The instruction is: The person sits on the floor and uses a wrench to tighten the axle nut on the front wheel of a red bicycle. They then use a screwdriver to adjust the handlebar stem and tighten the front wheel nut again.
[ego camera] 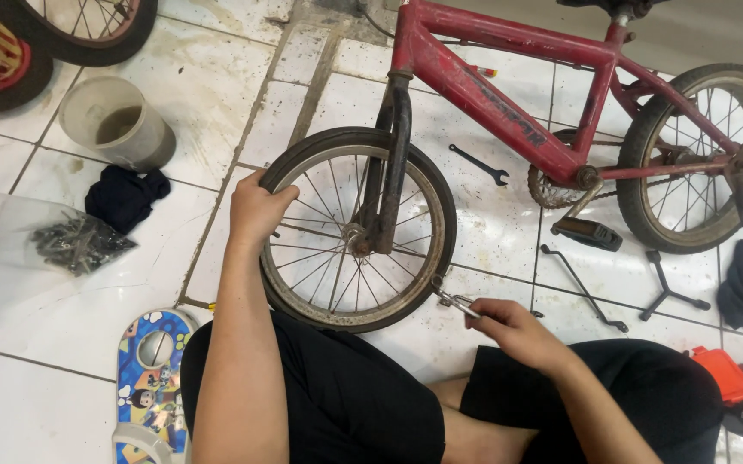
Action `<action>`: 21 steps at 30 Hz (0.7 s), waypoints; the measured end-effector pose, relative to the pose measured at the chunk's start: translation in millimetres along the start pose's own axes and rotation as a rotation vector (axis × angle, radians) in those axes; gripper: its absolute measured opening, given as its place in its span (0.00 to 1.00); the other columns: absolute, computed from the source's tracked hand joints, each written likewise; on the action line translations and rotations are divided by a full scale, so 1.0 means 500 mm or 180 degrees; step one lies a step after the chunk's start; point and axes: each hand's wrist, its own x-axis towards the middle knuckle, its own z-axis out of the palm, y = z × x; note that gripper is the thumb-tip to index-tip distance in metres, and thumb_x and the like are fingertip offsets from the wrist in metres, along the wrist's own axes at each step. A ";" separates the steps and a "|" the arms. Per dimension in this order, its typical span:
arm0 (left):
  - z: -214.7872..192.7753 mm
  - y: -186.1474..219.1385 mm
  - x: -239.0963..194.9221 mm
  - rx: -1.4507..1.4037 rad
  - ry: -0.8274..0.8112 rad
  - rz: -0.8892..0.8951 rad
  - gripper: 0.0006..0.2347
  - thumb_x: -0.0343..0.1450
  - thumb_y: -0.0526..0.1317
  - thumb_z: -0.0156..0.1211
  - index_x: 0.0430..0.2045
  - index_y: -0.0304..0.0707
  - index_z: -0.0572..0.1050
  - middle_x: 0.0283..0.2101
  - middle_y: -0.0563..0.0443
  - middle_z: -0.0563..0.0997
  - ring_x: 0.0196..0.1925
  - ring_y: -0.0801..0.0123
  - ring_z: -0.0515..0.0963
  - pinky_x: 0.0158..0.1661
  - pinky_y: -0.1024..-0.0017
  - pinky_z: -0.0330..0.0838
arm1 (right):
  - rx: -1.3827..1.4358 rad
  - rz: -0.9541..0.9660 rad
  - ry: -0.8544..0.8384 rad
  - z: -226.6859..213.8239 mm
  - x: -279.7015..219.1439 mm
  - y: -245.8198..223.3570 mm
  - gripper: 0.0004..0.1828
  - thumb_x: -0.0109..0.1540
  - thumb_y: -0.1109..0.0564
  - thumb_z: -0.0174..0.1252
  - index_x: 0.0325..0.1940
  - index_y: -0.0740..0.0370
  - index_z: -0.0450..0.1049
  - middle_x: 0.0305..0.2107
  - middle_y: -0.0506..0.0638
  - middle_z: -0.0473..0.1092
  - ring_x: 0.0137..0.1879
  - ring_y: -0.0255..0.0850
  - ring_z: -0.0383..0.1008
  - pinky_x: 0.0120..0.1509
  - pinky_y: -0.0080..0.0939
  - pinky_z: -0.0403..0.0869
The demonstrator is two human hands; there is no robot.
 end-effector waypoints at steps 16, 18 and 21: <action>-0.008 0.029 -0.023 -0.0119 -0.0007 0.0003 0.10 0.58 0.41 0.68 0.25 0.36 0.79 0.16 0.44 0.73 0.21 0.63 0.78 0.23 0.72 0.67 | -0.1974 0.0213 0.0963 -0.174 0.176 0.208 0.19 0.58 0.48 0.60 0.44 0.63 0.82 0.38 0.65 0.81 0.50 0.65 0.80 0.55 0.62 0.78; -0.005 0.017 -0.018 -0.0107 0.0016 0.0012 0.09 0.58 0.42 0.68 0.25 0.37 0.79 0.16 0.44 0.73 0.20 0.62 0.77 0.22 0.71 0.66 | -0.2927 0.0549 0.1906 -0.270 0.254 0.349 0.29 0.55 0.54 0.66 0.60 0.61 0.74 0.51 0.65 0.72 0.54 0.65 0.77 0.54 0.62 0.81; -0.005 0.024 -0.021 -0.0131 0.0028 0.0002 0.09 0.57 0.41 0.68 0.24 0.38 0.79 0.15 0.45 0.73 0.20 0.64 0.77 0.22 0.73 0.66 | -0.2829 0.1405 0.1854 -0.311 0.228 0.406 0.28 0.53 0.57 0.62 0.57 0.70 0.73 0.48 0.71 0.70 0.52 0.70 0.77 0.52 0.71 0.77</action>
